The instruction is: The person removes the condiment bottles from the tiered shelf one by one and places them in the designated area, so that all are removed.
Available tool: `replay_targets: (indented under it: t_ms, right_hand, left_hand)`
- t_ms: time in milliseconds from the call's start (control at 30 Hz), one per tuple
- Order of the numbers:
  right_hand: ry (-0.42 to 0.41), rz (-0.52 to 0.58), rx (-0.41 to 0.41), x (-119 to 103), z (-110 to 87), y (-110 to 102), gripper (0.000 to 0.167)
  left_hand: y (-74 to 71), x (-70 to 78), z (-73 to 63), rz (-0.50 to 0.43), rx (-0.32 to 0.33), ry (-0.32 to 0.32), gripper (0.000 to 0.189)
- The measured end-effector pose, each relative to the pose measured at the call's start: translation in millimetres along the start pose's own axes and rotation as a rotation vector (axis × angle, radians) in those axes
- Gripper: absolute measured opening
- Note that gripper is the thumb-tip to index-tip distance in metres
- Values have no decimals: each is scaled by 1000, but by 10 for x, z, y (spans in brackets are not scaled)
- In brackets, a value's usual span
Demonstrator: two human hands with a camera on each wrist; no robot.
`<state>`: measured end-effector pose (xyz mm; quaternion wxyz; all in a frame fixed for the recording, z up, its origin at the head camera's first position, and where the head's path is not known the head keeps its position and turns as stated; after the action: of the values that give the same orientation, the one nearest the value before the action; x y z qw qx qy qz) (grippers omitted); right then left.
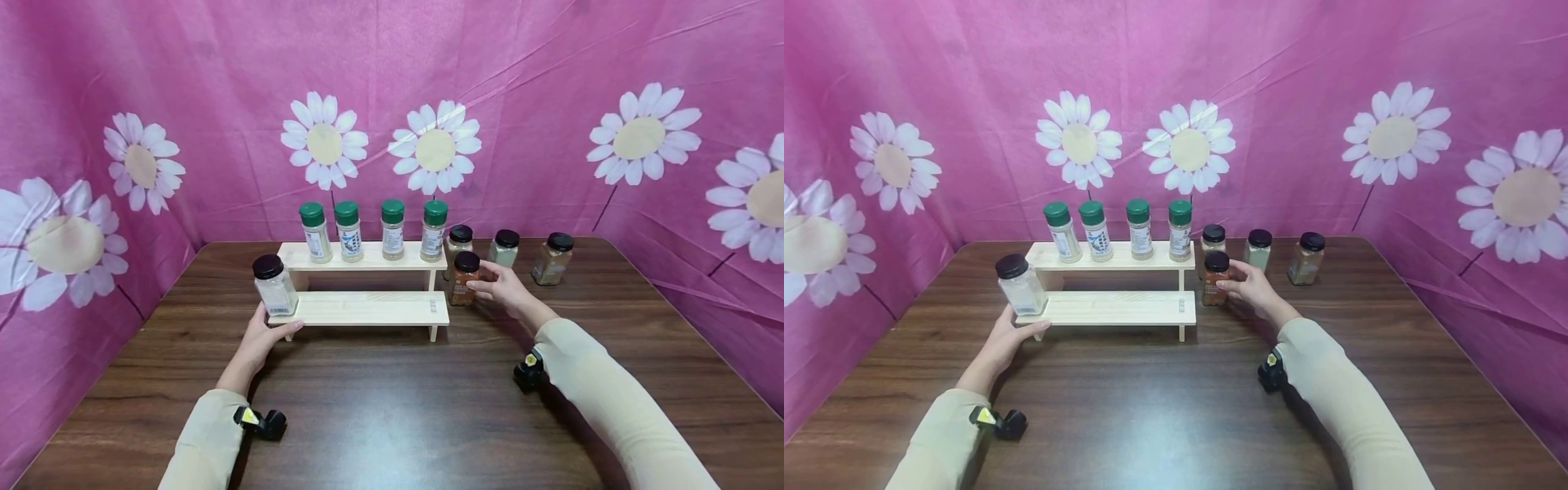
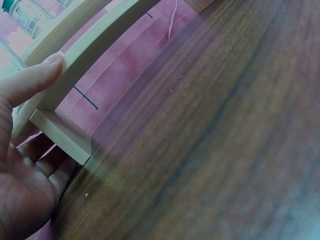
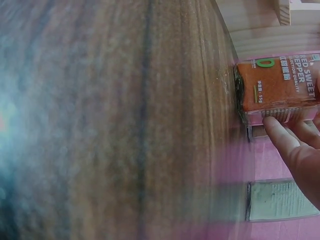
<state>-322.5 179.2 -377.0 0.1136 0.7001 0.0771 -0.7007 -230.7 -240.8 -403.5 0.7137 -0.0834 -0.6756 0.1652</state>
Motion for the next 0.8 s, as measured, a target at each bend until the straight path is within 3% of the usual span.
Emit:
replay_targets:
  t_ms: [333,633,800]
  right_hand:
    - [-9,21,-14,-21,-18,6,57]
    - [-16,87,-53,-36,-48,-49,72]
    - [4,107,-61,-88,-103,-64,69]
  left_hand:
    - [3,2,-1,-9,-1,4,76]
    - [-1,0,-3,-10,-3,5,77]
    - [-1,0,-5,-10,-7,1,78]
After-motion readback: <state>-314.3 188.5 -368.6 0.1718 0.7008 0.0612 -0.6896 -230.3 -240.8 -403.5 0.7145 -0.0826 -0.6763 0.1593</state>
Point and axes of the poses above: each hand's wrist, its own z-axis towards the middle knuckle, its own y-axis out of the palm, x = y × z, the point moved 3 cm from there along z, towards the middle knuckle, and after that the axes turned 10 degrees about z, right-handed, at the moved point
